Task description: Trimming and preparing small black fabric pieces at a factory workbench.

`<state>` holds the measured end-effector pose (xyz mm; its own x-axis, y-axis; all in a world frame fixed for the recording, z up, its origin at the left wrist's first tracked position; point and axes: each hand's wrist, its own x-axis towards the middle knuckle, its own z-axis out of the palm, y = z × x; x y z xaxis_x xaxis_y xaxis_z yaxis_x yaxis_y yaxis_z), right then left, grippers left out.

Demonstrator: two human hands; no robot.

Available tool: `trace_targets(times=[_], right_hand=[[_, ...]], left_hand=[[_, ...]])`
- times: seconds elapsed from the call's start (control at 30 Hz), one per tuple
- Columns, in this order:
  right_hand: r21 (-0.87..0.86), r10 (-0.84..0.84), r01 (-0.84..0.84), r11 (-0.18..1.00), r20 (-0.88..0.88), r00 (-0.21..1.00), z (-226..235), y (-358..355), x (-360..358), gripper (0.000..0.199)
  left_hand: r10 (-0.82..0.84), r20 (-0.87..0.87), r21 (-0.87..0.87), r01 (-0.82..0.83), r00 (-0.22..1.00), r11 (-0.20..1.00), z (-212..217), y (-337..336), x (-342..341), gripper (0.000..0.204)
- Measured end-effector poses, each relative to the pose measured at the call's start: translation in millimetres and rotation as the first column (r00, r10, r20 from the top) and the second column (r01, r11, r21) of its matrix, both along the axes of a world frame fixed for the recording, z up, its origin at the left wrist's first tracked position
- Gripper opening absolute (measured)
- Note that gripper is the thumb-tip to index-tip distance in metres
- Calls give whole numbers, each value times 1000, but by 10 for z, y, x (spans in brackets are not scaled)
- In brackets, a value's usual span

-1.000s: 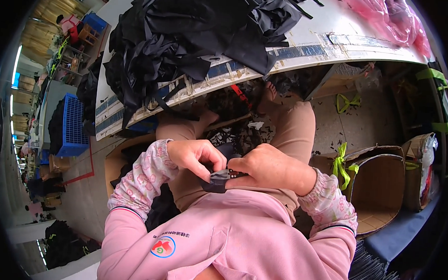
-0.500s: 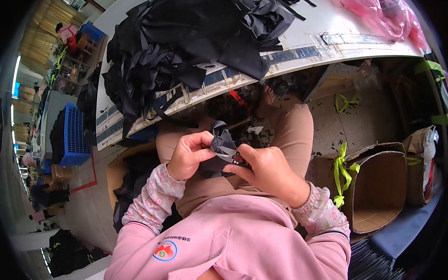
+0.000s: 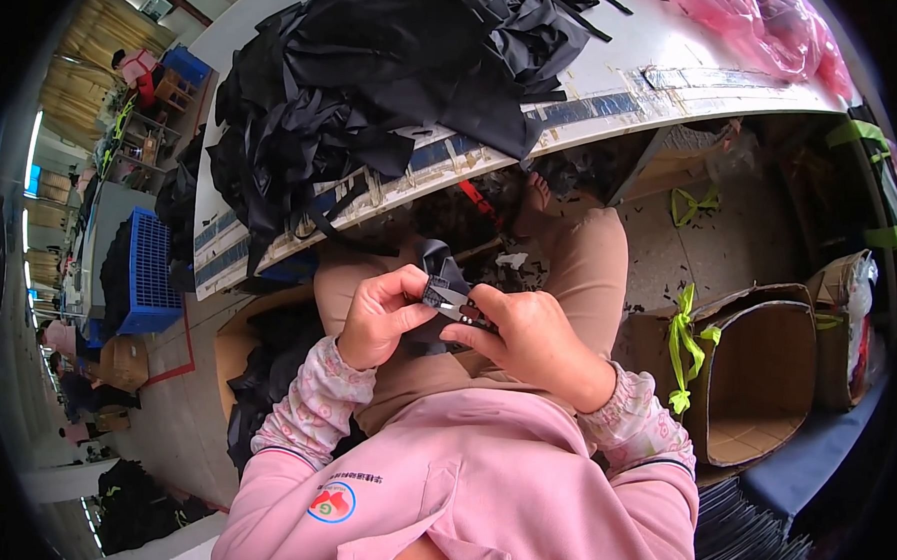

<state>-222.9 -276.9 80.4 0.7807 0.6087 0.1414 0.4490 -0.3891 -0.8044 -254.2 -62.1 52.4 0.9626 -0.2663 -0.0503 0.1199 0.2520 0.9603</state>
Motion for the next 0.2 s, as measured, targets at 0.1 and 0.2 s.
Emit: trace_targets(times=[0.1,0.2], right_hand=[[-12,2,-2,1000,6,1000,-9,5,-12,37],[-16,-12,13,1000,59,998,-24,27,-24,36]], left_hand=[[-2,16,14,2,1000,1000,0,-13,-6,7],[-7,31,9,7,1000,1000,-14,-25,-30,10]])
